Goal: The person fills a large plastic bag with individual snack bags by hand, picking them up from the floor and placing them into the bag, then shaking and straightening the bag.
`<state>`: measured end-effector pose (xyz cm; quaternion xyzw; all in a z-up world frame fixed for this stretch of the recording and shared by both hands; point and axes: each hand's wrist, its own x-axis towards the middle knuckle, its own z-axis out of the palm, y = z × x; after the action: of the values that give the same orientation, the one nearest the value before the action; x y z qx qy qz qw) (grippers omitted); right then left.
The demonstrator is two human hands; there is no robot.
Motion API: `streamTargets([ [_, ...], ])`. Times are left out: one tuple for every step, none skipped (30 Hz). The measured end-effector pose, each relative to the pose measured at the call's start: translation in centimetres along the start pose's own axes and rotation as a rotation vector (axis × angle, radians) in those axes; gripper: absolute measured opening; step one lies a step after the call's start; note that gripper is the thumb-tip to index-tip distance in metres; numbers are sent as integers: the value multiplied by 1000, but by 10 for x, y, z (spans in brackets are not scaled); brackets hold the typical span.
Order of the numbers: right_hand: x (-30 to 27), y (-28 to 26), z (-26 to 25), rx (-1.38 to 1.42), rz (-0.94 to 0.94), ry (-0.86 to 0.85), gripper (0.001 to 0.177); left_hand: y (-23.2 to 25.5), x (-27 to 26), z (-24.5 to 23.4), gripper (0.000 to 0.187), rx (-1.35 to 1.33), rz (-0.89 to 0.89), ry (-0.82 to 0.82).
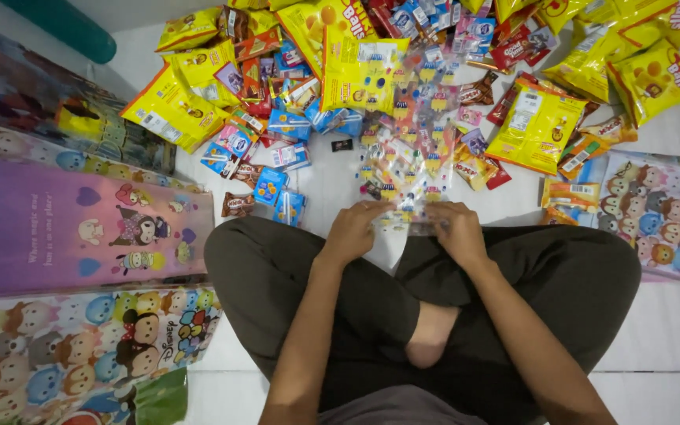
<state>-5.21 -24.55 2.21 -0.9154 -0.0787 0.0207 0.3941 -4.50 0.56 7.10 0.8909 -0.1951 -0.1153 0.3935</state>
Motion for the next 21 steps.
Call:
streamTargets([
  [-2,3,4,1,-2,-4,25,-2,1,-2,58,-1,-4,3],
  [-2,6,7,-3,-6,-1,33,-3,3,-5,45,-148,-56,91],
  [-2,10,10,-6,-10,3,41,-5,5,-8,42,-295,-108,180],
  [0,10,9,-3,-9,1,41,-23,3,-18,42,-293,-111,179],
  [2,11,9,38,16,0,43,-42,2,-28,39,-50,-248,276],
  [3,11,10,80,43,0,44,-60,-1,-39,37,198,-380,367],
  [1,10,8,85,46,-1,44,-96,-2,-32,37,202,-382,363],
  [3,8,7,112,38,4,47,-132,-2,-29,54,444,-566,266],
  [4,6,5,139,31,9,49,-169,-3,-26,73,686,-747,163],
  [6,10,9,145,30,12,49,-170,4,-25,73,692,-746,164],
  [8,14,12,134,16,22,53,-171,11,-23,79,750,-779,130],
  [8,19,13,117,5,33,57,-171,19,-19,86,803,-808,93],
  [7,15,12,119,7,37,57,-186,19,-9,86,805,-804,92],
  [7,11,9,136,0,30,59,-201,21,1,63,874,-797,143],
  [8,7,5,154,-7,23,61,-216,24,11,41,942,-790,195],
  [8,10,5,157,-5,33,61,-203,24,8,41,948,-780,196],
  [8,12,5,156,-19,38,61,-191,23,5,33,933,-801,149],
  [7,14,7,157,-34,39,62,-179,19,3,29,918,-825,101],
  [7,12,4,161,-32,46,62,-182,18,3,29,924,-819,101],
  [8,9,2,180,-31,47,63,-186,17,3,58,907,-840,-38],
  [8,6,0,199,-31,48,64,-190,15,2,92,887,-859,-177],
])
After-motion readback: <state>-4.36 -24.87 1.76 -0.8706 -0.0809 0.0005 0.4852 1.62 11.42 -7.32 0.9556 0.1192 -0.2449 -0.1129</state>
